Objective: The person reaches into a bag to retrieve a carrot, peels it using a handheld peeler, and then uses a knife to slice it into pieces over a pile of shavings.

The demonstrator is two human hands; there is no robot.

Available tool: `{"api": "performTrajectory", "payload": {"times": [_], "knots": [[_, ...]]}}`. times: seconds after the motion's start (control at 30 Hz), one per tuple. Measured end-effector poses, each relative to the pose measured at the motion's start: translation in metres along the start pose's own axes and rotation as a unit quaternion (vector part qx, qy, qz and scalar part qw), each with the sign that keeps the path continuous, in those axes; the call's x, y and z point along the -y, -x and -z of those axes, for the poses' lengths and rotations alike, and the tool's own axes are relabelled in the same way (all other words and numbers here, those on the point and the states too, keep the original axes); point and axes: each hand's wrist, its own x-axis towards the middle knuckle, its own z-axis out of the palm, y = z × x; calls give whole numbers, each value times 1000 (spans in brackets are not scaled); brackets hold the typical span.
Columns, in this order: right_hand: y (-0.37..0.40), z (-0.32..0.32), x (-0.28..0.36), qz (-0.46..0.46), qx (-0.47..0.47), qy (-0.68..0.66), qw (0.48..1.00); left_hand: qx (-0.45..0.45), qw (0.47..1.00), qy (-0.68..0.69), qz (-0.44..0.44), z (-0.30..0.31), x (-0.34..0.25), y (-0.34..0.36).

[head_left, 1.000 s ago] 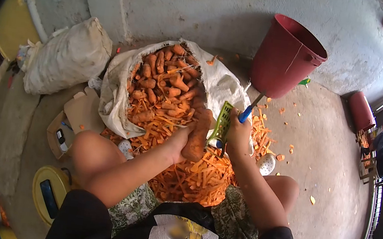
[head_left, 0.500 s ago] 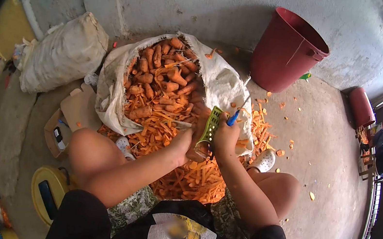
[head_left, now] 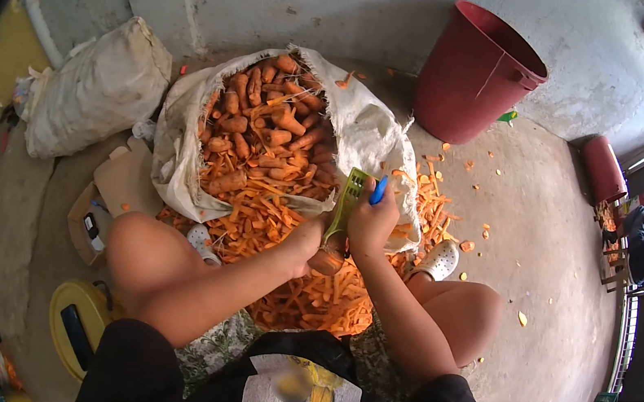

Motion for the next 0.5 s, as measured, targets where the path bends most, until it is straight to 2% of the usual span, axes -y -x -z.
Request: {"api": "performTrajectory", "payload": {"times": [0.13,0.23,0.3,0.33,0.37,0.43,0.5], "knots": [[-13,5,-2,-32,-3,36,999,-25,998,-61,21,-15,-1,4],[-33,8,-16,-14,-60,43,997,-62,995,-68,45,-32,-10,21],[-58,22,-30,-51,-144,58,987,-10,984,-139,113,-31,-11,31],[-76,27,-51,-56,-180,75,979,29,959,-266,89,-20,-1,27],[-91,33,-69,-62,-216,90,970,66,949,-293,94,-37,-6,45],[-105,48,-71,-175,-215,45,960,20,969,-228,92,-45,-3,51],[-102,49,-69,-167,-226,-6,960,45,980,-177,77,-20,0,33]]}}
